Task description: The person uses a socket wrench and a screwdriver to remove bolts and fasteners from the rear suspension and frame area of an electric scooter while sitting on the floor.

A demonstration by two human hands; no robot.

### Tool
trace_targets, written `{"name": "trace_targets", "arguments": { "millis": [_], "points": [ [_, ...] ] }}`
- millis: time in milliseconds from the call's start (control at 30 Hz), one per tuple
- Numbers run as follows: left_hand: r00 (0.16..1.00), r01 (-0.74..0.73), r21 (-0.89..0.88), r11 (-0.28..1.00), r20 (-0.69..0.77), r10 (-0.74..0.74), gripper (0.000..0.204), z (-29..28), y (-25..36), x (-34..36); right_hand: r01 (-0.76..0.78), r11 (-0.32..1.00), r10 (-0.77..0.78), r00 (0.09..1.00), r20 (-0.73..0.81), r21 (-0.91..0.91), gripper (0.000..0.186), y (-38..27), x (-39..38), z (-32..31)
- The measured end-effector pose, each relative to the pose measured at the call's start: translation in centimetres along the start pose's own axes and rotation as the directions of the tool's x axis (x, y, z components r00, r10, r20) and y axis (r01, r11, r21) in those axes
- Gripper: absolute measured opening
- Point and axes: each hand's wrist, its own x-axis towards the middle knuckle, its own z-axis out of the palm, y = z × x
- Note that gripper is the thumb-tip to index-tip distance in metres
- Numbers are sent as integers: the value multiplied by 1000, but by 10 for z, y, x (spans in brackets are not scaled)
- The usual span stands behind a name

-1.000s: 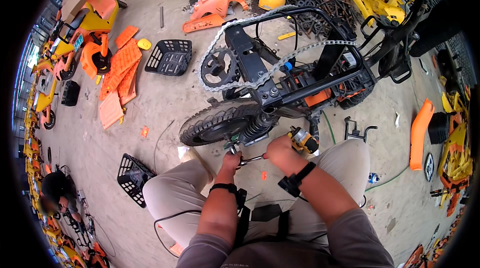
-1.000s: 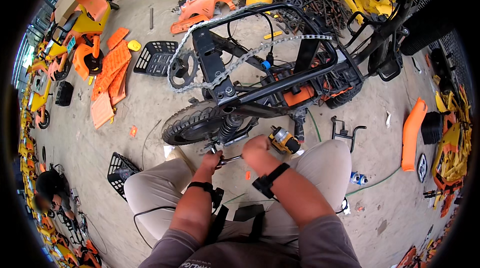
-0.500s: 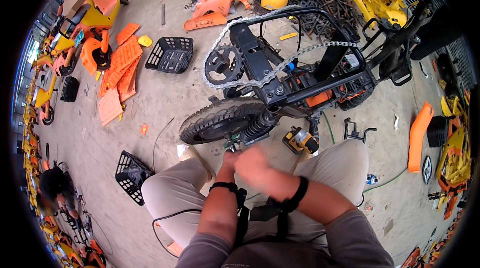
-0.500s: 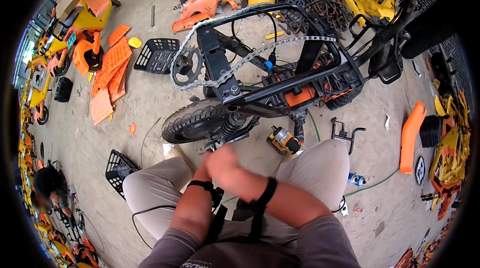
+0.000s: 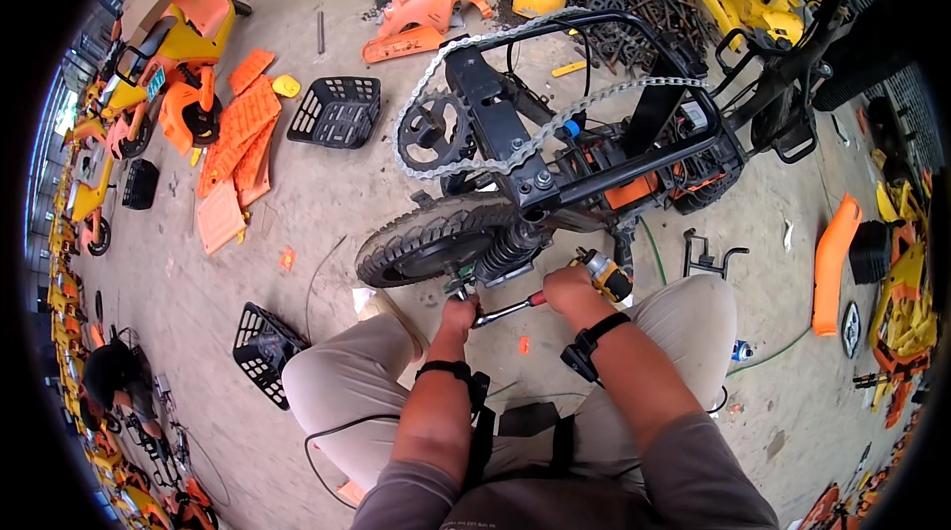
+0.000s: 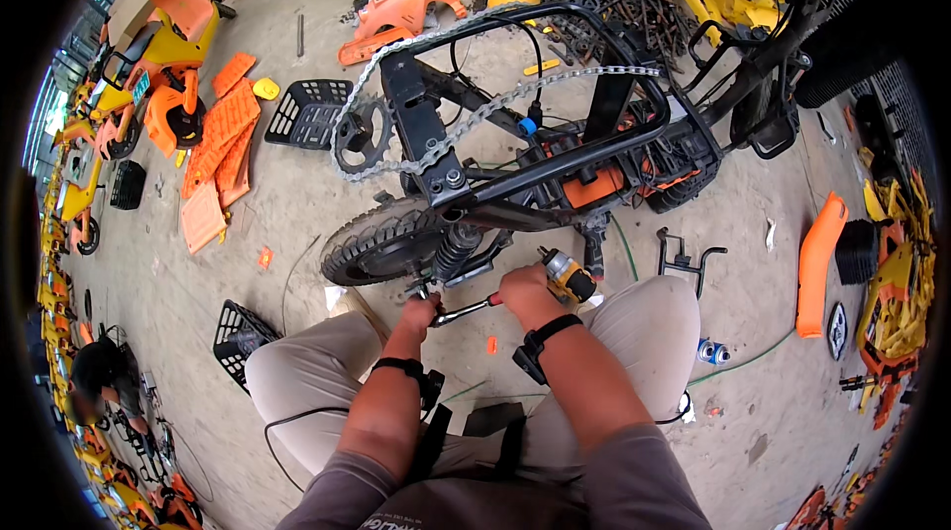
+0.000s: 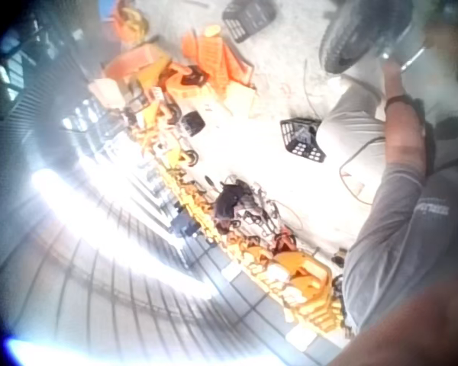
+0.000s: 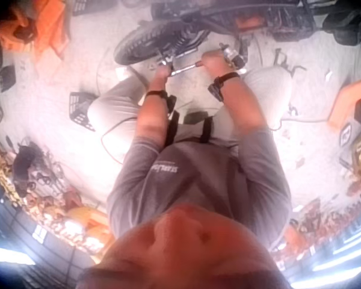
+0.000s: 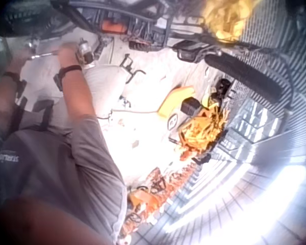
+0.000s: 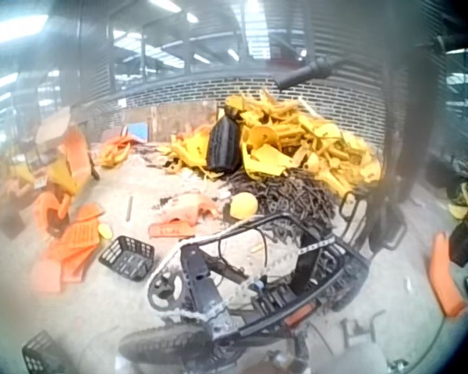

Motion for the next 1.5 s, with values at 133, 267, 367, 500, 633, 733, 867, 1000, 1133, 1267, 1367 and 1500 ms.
{"name": "trace_targets", "arguments": {
  "millis": [133, 267, 367, 500, 633, 733, 867, 1000, 1133, 1267, 1367, 1500],
  "points": [
    [999, -39, 44, 998, -13, 40, 23, -2, 1, -1, 19, 999, -18, 999, 38, -41, 22, -20, -14, -22],
    [993, -47, 105, 993, -100, 58, 28, -1, 9, -11, 292, 954, -298, 946, -130, -66, 18, -49, -68, -72],
    [940, -192, 474, 859, -163, 300, 28, 0, -5, 2, 394, 901, -434, 817, -380, -182, 18, -108, -101, -80],
    [976, -200, 331, 922, -12, 216, 33, -1, -21, 21, 466, 844, -536, 766, -356, -267, 14, -129, -102, -76],
    [988, -154, 169, 974, 25, 152, 39, 1, -27, 44, 464, 873, -486, 815, -317, -147, 16, -112, -104, -67],
    [990, -118, 147, 982, -61, 128, 43, 10, -29, 51, 439, 895, -439, 842, -313, -73, 24, -106, -105, -59],
    [989, -149, 348, 926, 45, 142, 56, -1, -31, 61, 421, 906, -350, 804, -480, 45, 21, -110, -111, -50],
    [985, -128, 277, 952, -74, 154, 66, 19, -38, 86, 383, 916, -269, 807, -526, 119, 19, -103, -127, -54],
    [988, -108, 271, 957, -75, 133, 66, 19, -15, 50, 315, 946, -238, 838, -491, 78, 20, -101, -125, -48],
    [995, -93, 318, 944, -9, 102, 57, 27, -1, 16, 232, 964, -156, 886, -436, 127, 22, -94, -128, -45],
    [999, -48, 212, 976, 21, 44, 61, 18, -18, 63, 204, 976, -156, 897, -413, 76, 23, -112, -131, -58],
    [997, -43, 284, 958, -45, 58, 66, -2, -23, 99, 214, 976, -214, 895, -391, -44, 24, -141, -118, -68]
  ]
}}
